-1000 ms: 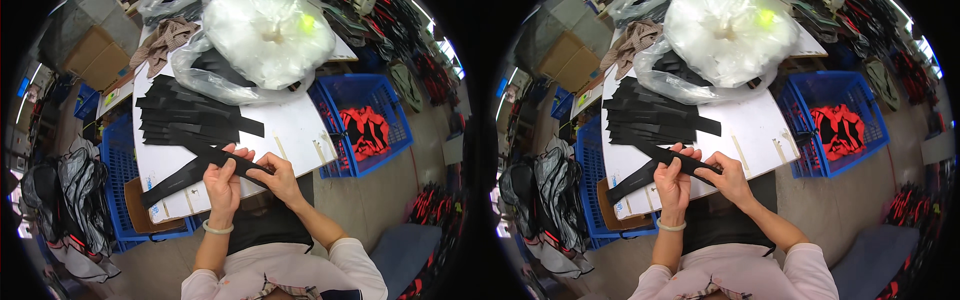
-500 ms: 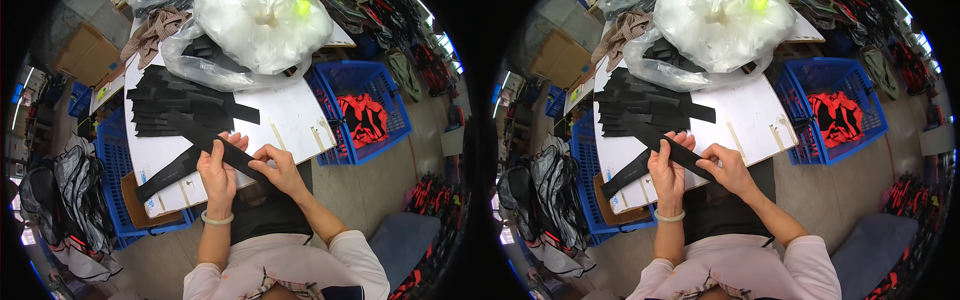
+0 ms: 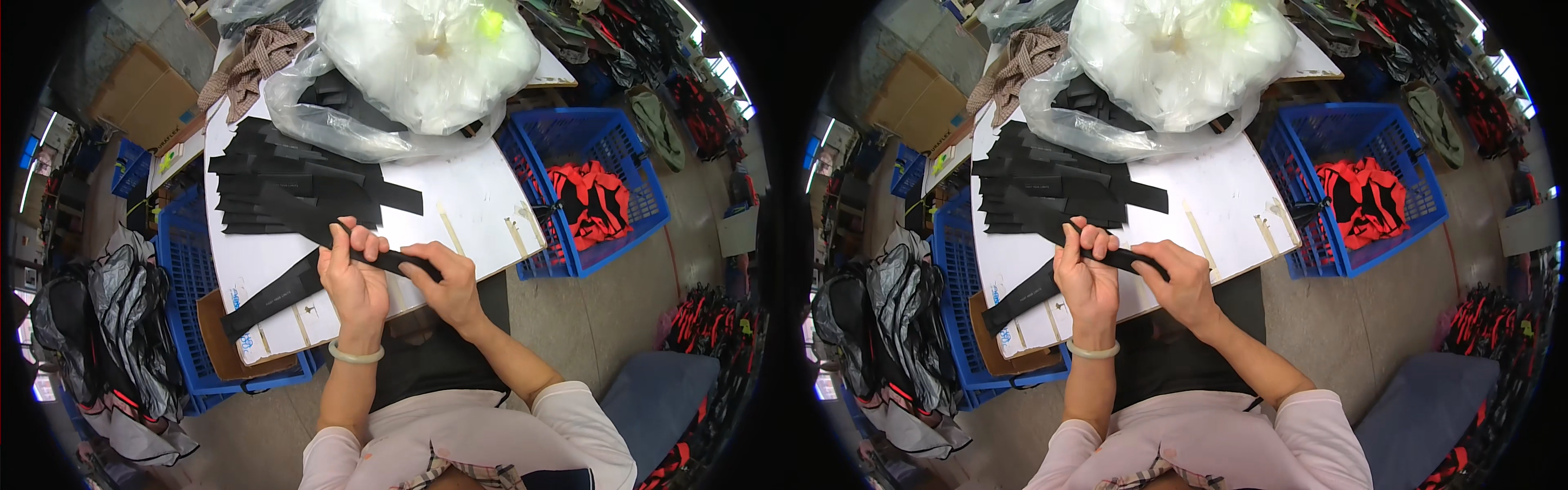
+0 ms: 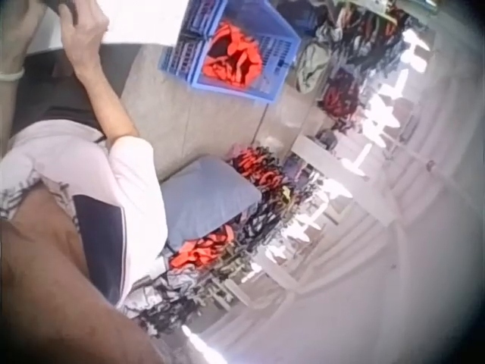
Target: Applying white adhesive strips or backings to black fabric straps at a manufacturing workstation.
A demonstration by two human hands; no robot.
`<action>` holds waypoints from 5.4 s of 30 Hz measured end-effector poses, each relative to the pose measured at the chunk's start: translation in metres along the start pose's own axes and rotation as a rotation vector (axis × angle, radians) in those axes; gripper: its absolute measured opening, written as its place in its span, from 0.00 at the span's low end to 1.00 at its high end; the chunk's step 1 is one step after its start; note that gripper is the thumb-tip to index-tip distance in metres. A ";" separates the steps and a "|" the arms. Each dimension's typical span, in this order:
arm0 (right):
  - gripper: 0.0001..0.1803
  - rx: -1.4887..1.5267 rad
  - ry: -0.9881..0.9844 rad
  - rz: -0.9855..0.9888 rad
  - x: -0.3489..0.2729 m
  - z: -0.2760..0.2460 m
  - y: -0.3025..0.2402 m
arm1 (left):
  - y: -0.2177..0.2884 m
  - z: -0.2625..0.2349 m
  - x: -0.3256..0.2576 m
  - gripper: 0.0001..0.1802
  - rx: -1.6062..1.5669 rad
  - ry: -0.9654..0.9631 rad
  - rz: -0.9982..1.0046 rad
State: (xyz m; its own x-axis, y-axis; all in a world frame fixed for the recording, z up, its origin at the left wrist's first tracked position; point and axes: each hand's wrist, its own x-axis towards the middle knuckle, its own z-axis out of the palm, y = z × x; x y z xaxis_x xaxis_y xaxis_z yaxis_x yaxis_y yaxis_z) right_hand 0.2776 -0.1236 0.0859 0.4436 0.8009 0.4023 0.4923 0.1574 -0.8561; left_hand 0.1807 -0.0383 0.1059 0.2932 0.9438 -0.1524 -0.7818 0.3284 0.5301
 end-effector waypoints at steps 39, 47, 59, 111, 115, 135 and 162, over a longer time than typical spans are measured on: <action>0.02 -1.091 -0.139 -0.608 0.214 -0.044 0.075 | 0.012 -0.035 -0.012 0.23 0.229 0.132 -0.056; 0.07 -0.259 0.378 -0.509 0.169 -0.029 0.004 | 0.015 -0.020 -0.014 0.10 0.248 0.089 0.027; 0.20 -0.019 -0.280 -0.678 0.076 -0.002 -0.021 | 0.024 -0.007 -0.022 0.20 0.209 -0.210 0.133; 0.16 -0.121 -0.390 -0.287 0.022 -0.006 -0.042 | 0.036 -0.021 -0.006 0.25 -0.190 0.123 -0.132; 0.15 -0.124 -0.479 -0.214 0.020 -0.032 -0.049 | 0.040 -0.024 -0.003 0.25 -0.220 0.203 -0.116; 0.13 0.054 -0.275 -0.326 0.020 -0.002 -0.026 | 0.028 -0.017 -0.009 0.25 -0.310 0.133 -0.325; 0.11 0.257 -0.432 0.174 0.014 -0.035 -0.012 | 0.012 -0.018 -0.032 0.25 0.444 -0.555 0.202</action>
State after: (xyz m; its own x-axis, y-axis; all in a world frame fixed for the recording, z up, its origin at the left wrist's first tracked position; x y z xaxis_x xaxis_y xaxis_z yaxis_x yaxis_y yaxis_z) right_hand 0.3038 -0.1345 0.1125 0.1270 0.9842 0.1237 0.2154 0.0944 -0.9720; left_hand 0.1522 -0.0638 0.1023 0.4948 0.7883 0.3658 -0.5878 -0.0064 0.8090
